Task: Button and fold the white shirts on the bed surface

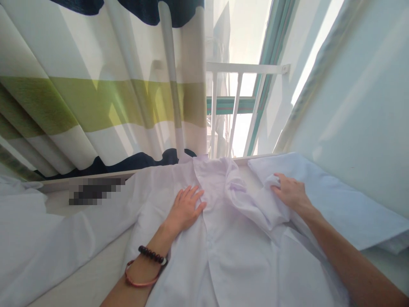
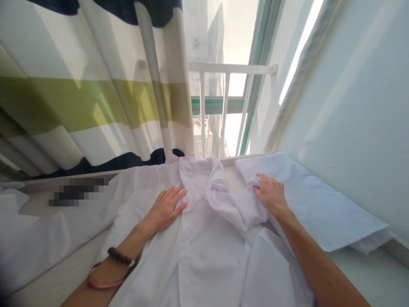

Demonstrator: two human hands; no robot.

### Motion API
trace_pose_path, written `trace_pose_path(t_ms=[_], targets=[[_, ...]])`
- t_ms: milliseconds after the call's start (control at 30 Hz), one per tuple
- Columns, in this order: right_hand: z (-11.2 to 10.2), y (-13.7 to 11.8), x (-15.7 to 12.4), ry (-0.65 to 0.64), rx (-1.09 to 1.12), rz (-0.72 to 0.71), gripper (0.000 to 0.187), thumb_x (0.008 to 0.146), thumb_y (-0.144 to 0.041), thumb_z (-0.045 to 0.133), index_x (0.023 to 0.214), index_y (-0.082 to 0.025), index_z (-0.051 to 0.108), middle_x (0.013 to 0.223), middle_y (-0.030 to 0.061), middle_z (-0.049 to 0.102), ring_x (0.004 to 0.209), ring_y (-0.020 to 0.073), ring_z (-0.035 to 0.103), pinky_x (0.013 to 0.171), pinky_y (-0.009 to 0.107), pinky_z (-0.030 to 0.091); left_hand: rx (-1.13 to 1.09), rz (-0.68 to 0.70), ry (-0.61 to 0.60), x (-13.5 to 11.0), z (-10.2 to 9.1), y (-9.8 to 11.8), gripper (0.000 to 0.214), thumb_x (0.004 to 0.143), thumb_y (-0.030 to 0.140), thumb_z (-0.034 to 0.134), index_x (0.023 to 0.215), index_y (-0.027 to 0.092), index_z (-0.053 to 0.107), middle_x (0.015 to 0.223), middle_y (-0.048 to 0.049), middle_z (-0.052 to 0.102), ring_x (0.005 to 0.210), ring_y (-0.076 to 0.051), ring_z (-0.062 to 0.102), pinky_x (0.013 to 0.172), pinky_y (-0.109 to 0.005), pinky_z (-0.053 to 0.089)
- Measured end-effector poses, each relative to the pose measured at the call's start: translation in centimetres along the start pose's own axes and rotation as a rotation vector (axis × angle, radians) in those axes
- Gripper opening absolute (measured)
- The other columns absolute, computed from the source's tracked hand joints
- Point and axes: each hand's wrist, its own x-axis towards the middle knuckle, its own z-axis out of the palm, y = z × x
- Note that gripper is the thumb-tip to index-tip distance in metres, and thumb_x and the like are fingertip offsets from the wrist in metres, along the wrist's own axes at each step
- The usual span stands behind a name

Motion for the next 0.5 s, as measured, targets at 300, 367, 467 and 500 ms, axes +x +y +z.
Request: trace_pose_path(t_ms=[300, 367, 467, 500], targets=[[-9.7, -11.4, -4.7, 0.002, 0.835, -0.485, 0.029, 0.096, -0.034, 0.040, 0.070, -0.021, 0.047, 0.079, 0.0024, 0.059, 0.071, 0.0164, 0.054, 0.067, 0.028, 0.040, -0.302, 0.328, 0.211, 0.0, -0.3, 0.1, 0.046, 0.086, 0.023, 0.054, 0.132, 0.018, 0.053, 0.141, -0.0106, 0.052, 0.136, -0.028, 0.041, 0.115, -0.045, 0.034], [-10.0, -14.0, -6.5, -0.231, 0.823, -0.546, 0.024, 0.097, -0.034, 0.038, 0.078, -0.022, 0.045, 0.072, -0.0002, 0.058, 0.064, 0.0155, 0.052, 0.065, 0.028, 0.038, -0.376, 0.385, 0.218, -0.2, -0.3, 0.7, 0.051, 0.082, 0.023, 0.060, 0.132, 0.016, 0.052, 0.137, -0.0108, 0.054, 0.131, -0.030, 0.045, 0.113, -0.042, 0.038], [-9.8, -15.4, -7.3, -0.366, 0.876, -0.535, 0.027, 0.099, -0.037, 0.034, 0.079, -0.022, 0.044, 0.075, 0.0004, 0.059, 0.069, 0.0165, 0.054, 0.068, 0.030, 0.039, -0.412, 0.432, 0.168, -0.4, -0.2, 1.3, 0.040, 0.080, 0.023, 0.064, 0.120, 0.017, 0.061, 0.129, -0.0107, 0.059, 0.122, -0.029, 0.052, 0.106, -0.040, 0.045], [-9.8, -15.1, -7.1, -0.372, 0.925, -0.523, 0.029, 0.099, -0.038, 0.033, 0.078, -0.021, 0.044, 0.076, 0.0004, 0.058, 0.071, 0.0165, 0.054, 0.069, 0.030, 0.039, -0.407, 0.442, 0.158, -0.3, -0.1, 1.3, 0.030, 0.082, 0.022, 0.062, 0.111, 0.019, 0.066, 0.126, -0.0102, 0.060, 0.119, -0.028, 0.054, 0.104, -0.039, 0.046]])
